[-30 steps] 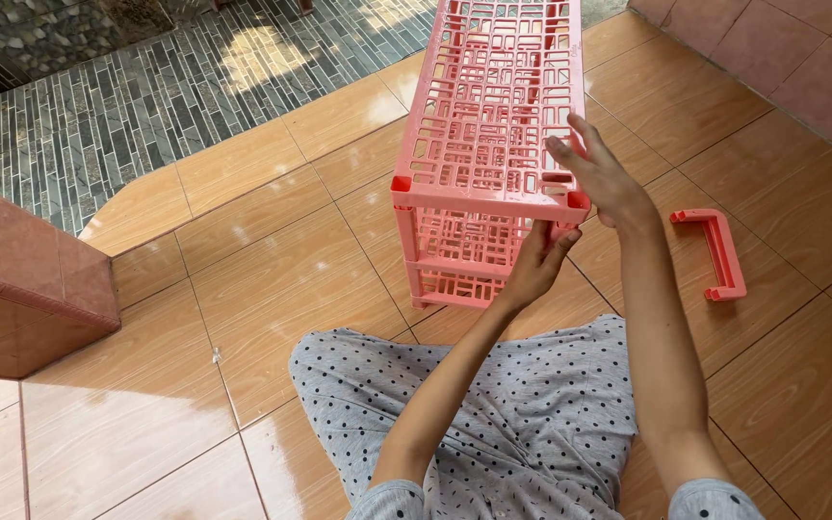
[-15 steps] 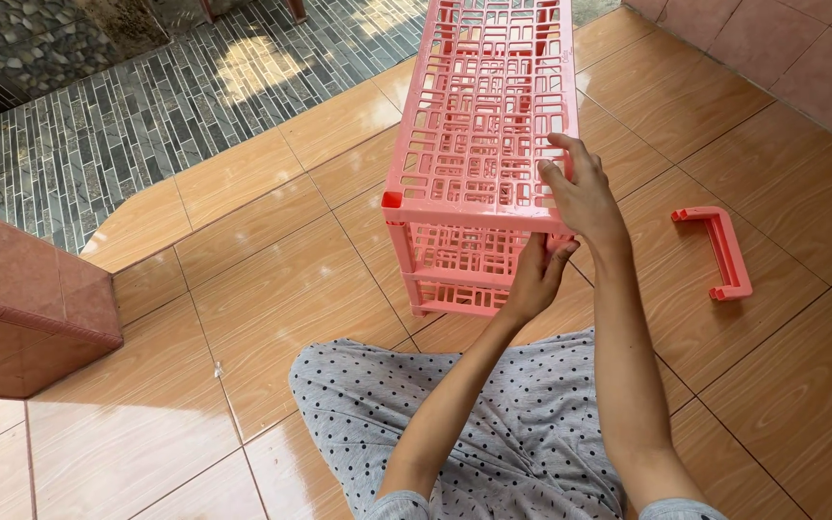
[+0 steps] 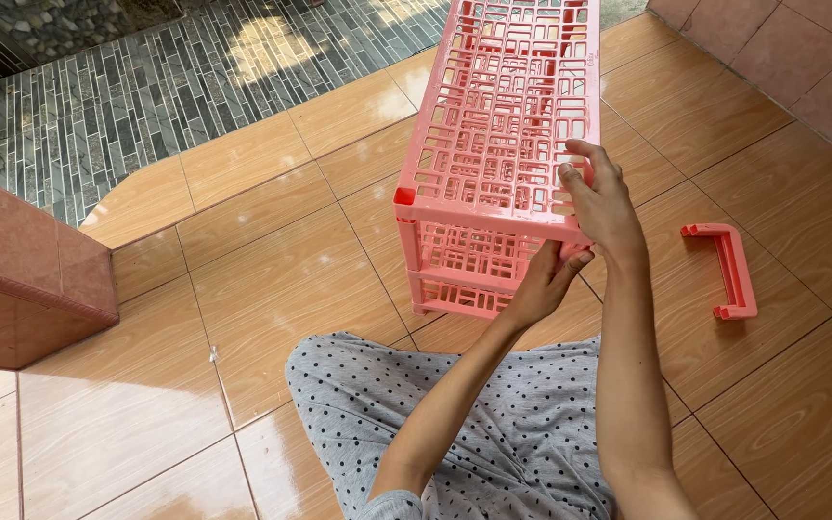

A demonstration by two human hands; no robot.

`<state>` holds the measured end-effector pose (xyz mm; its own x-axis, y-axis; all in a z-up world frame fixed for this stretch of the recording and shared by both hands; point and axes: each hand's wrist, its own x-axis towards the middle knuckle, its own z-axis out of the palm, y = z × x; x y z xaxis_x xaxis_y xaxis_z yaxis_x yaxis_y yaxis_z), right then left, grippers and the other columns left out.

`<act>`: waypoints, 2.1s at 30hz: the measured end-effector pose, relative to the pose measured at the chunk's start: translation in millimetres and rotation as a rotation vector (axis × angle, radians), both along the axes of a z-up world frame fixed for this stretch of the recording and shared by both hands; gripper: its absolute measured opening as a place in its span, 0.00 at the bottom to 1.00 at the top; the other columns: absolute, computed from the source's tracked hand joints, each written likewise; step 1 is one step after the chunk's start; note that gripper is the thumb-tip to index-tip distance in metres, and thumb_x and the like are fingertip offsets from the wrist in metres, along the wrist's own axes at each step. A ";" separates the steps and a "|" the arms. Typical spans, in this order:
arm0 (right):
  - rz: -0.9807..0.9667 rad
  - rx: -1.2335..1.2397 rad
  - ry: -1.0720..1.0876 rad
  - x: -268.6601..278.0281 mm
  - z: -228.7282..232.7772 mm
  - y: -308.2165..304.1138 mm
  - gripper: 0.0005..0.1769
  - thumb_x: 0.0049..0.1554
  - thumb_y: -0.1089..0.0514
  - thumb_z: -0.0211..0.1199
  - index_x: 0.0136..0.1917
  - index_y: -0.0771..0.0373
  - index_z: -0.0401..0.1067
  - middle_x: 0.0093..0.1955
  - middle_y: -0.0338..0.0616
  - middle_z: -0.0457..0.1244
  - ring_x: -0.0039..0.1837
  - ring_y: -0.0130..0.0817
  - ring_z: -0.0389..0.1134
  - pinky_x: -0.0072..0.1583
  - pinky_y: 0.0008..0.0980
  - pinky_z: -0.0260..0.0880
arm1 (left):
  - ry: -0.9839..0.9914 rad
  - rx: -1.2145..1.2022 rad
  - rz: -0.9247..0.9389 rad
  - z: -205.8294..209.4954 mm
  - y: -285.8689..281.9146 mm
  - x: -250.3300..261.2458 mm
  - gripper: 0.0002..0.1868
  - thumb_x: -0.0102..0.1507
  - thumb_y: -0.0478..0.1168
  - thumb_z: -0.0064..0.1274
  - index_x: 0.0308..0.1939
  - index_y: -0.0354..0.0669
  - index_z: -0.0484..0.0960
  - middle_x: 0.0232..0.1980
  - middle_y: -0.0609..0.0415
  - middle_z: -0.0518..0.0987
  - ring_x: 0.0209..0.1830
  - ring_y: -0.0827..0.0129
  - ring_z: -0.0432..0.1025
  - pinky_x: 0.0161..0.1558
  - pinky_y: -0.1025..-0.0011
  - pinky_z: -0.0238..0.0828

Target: The person assembles a pink plastic two-tier rack by inserting vertical legs into the bottom shelf, placing the top shelf onto the legs, and attaching side handles. The person sits on the floor and uses both hands to align and secure the components.

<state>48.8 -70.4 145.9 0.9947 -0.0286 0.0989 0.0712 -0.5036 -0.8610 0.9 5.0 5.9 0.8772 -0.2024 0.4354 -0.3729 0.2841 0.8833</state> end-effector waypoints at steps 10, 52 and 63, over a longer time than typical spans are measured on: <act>0.008 -0.013 0.046 7.5 -3.8 -2.2 0.23 0.66 0.53 0.55 0.72 0.57 0.66 0.61 0.55 0.66 0.59 0.37 0.71 0.57 0.40 0.72 | -0.023 -0.040 -0.048 -0.8 4.5 0.9 0.31 0.75 0.46 0.45 0.78 0.37 0.57 0.76 0.45 0.67 0.75 0.64 0.61 0.71 0.66 0.59; -0.022 -0.048 -0.034 -0.1 -8.3 -6.6 0.19 0.69 0.56 0.45 0.71 0.53 0.66 0.61 0.51 0.60 0.46 0.27 0.67 0.50 0.34 0.71 | 0.154 0.195 -0.014 -3.4 8.0 0.1 0.35 0.71 0.46 0.51 0.78 0.38 0.58 0.67 0.41 0.74 0.53 0.61 0.64 0.58 0.64 0.65; -0.006 -0.072 -0.078 7.3 -19.2 -12.1 0.20 0.68 0.57 0.47 0.72 0.52 0.66 0.58 0.53 0.60 0.50 0.34 0.69 0.54 0.37 0.72 | 0.105 -0.031 -0.093 -25.2 7.3 12.0 0.30 0.71 0.43 0.54 0.73 0.35 0.62 0.67 0.51 0.72 0.61 0.75 0.65 0.60 0.76 0.63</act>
